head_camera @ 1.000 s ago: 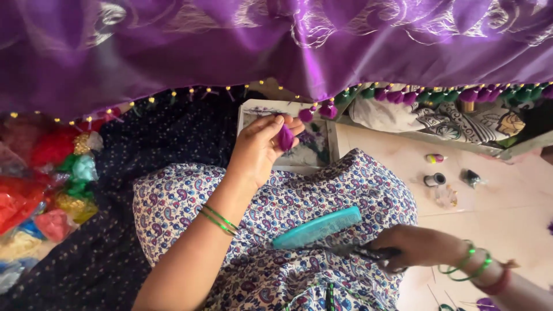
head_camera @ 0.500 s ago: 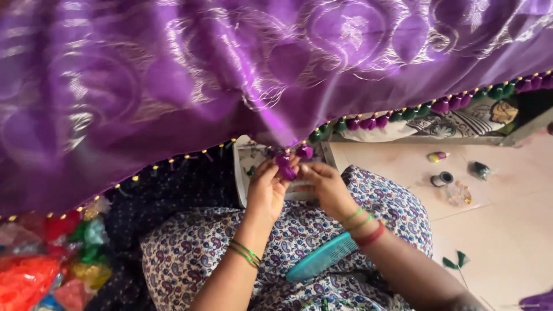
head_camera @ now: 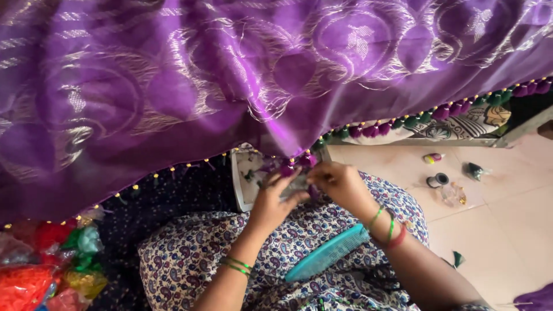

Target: Sewing decorative tassels and gold-colored beads onto the edge of a purple patterned fabric.

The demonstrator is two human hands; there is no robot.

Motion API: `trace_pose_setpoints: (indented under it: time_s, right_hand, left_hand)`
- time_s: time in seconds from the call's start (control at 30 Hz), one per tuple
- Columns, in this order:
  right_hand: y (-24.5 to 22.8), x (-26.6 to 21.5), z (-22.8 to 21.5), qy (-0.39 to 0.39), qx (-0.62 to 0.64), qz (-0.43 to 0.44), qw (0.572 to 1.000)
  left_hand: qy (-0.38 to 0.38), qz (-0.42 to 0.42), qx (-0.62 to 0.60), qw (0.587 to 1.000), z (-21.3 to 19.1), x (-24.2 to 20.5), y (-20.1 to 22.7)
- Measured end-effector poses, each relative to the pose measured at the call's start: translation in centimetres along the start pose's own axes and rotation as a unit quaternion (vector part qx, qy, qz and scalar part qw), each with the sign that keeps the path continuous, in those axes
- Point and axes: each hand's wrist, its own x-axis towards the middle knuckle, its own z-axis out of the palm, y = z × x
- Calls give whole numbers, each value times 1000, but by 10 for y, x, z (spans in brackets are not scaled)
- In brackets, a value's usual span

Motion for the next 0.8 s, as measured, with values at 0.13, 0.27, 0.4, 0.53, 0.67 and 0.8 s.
trace_pose_setpoints:
  time_s: [0.13, 0.27, 0.4, 0.53, 0.67, 0.8]
  right_hand:
    - [-41, -25, -12, 21, 89, -133, 987]
    - [-45, -37, -28, -33, 186, -89, 978]
    - [-52, -47, -43, -14, 347, 25, 937]
    - [-58, -57, -62, 38, 263, -3, 964]
    - [-54, -71, -66, 43, 181, -13, 982]
    - [-55, -73, -68, 29, 166, 27, 985]
  left_hand:
    - [-13, 144, -15, 989, 6, -6, 24]
    - [-85, 88, -79, 989, 15, -23, 33]
    - [-130, 47, -38, 990, 12, -36, 26]
    - [-115, 114, 72, 984, -14, -29, 13]
    - [11, 26, -252, 967, -64, 4, 42]
    - [108, -72, -601, 789, -118, 17, 73]
